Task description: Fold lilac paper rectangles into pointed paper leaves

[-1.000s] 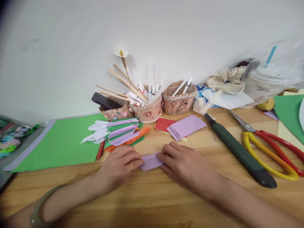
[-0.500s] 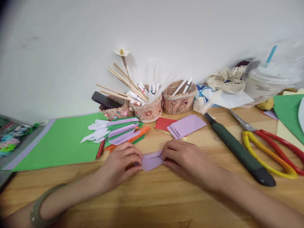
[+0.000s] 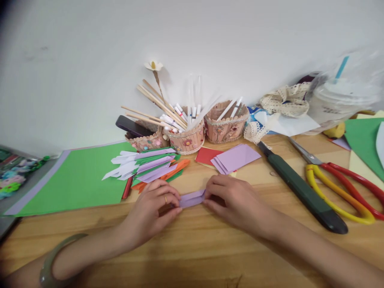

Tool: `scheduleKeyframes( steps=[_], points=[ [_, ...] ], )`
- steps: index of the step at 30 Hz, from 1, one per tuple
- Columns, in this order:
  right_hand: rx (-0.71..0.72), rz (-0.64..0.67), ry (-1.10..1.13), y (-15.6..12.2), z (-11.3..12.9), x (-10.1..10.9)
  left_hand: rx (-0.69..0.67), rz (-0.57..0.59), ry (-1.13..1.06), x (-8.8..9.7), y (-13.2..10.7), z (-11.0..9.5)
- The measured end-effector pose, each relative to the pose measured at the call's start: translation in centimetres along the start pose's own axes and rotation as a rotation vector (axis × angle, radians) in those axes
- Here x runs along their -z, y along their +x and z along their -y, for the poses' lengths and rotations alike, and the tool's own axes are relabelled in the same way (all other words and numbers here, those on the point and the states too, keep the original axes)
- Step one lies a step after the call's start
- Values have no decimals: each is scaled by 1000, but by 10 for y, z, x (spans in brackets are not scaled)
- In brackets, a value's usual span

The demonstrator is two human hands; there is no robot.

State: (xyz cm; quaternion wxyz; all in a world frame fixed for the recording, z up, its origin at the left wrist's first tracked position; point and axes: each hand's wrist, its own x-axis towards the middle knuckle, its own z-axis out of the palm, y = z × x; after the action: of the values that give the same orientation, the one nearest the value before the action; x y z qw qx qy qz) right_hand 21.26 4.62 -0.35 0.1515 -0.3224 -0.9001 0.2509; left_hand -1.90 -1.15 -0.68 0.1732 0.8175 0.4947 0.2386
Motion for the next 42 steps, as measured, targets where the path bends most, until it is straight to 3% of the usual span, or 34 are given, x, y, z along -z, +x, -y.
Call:
scheduleKeyframes(
  steps=[20,28,31,36,42],
  points=[
    [-118,-109,-118,3,5,-15,175,0,7,-4,9,-8],
    [-96,-139,-183,1,5,-16,186,62,58,-4,11,-9],
    [-5,-189,-264,-1,7,-14,184,67,74,-5,10,-9],
    [334,-187,-427,1,11,-9,156,36,111,-4,5,-5],
    [522,-133,-515,-2,4,-11,-277,-146,327,-9,-1,4]
  ],
)
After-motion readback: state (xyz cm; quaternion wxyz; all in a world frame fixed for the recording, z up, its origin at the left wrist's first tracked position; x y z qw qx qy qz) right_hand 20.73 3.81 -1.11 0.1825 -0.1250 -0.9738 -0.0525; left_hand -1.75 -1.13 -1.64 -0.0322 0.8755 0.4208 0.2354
